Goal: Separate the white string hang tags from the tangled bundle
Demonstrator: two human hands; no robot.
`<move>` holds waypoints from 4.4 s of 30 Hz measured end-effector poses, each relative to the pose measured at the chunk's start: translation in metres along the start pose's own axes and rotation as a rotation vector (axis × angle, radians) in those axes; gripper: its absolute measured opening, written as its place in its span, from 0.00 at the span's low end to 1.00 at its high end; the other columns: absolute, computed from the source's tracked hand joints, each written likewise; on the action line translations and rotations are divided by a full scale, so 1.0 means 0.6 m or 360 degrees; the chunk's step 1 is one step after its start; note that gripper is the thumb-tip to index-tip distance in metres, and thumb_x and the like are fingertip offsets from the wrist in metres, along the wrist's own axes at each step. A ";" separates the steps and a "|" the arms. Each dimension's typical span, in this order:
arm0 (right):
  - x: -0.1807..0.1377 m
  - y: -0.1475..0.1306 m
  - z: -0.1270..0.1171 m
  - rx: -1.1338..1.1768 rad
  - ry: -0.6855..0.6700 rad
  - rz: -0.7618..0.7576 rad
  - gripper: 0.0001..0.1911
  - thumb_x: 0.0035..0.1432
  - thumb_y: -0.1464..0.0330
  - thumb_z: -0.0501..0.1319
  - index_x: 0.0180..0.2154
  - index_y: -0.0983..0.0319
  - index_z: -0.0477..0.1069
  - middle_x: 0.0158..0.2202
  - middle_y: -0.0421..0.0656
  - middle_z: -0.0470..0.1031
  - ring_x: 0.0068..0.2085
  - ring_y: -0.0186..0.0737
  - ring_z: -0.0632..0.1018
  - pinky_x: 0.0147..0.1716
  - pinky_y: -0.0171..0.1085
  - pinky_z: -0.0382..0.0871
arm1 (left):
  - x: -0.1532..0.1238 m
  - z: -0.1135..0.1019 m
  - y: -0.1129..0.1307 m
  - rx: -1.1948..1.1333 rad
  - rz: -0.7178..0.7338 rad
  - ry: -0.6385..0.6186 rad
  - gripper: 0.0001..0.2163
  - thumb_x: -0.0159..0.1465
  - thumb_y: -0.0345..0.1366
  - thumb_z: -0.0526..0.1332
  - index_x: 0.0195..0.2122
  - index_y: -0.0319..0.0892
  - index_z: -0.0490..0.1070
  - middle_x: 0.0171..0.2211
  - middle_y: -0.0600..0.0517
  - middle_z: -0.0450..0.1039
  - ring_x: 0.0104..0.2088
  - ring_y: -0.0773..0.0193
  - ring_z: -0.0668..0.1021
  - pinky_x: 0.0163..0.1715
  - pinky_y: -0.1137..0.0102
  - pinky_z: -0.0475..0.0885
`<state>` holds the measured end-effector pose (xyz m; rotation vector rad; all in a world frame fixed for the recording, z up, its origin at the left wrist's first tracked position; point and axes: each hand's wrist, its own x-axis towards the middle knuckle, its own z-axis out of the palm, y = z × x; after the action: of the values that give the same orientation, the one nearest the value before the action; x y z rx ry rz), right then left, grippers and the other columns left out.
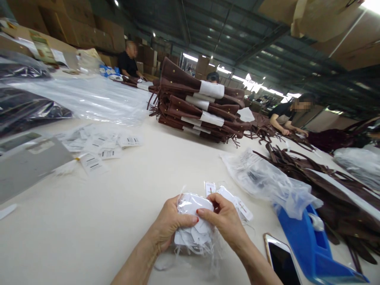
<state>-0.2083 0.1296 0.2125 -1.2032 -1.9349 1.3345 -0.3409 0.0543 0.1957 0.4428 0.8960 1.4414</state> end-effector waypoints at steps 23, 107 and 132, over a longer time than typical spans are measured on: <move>-0.001 0.050 -0.105 -0.0464 0.0895 -0.0087 0.22 0.44 0.55 0.61 0.39 0.62 0.69 0.42 0.48 0.69 0.44 0.48 0.68 0.41 0.44 0.62 | 0.003 -0.006 -0.003 -0.0052 0.0012 -0.0005 0.18 0.40 0.26 0.68 0.34 0.35 0.68 0.25 0.51 0.72 0.25 0.63 0.74 0.25 0.69 0.71; -0.024 0.033 -0.026 0.0700 0.0458 0.0249 0.13 0.45 0.61 0.64 0.23 0.63 0.65 0.19 0.33 0.62 0.23 0.26 0.61 0.22 0.27 0.55 | 0.003 0.004 0.001 -0.0096 -0.0033 0.0134 0.33 0.39 0.27 0.70 0.49 0.37 0.63 0.36 0.47 0.74 0.31 0.60 0.76 0.30 0.68 0.72; -0.081 0.035 -0.022 0.0685 0.0354 0.0236 0.24 0.48 0.53 0.59 0.43 0.60 0.67 0.39 0.43 0.72 0.44 0.45 0.71 0.41 0.38 0.65 | 0.022 -0.013 -0.013 0.0067 0.0044 0.0382 0.33 0.35 0.36 0.72 0.45 0.41 0.67 0.42 0.47 0.73 0.40 0.53 0.76 0.38 0.65 0.72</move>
<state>-0.1663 0.0963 0.2023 -1.2294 -1.3388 1.5210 -0.3431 0.0641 0.1812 0.3186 1.1171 1.5244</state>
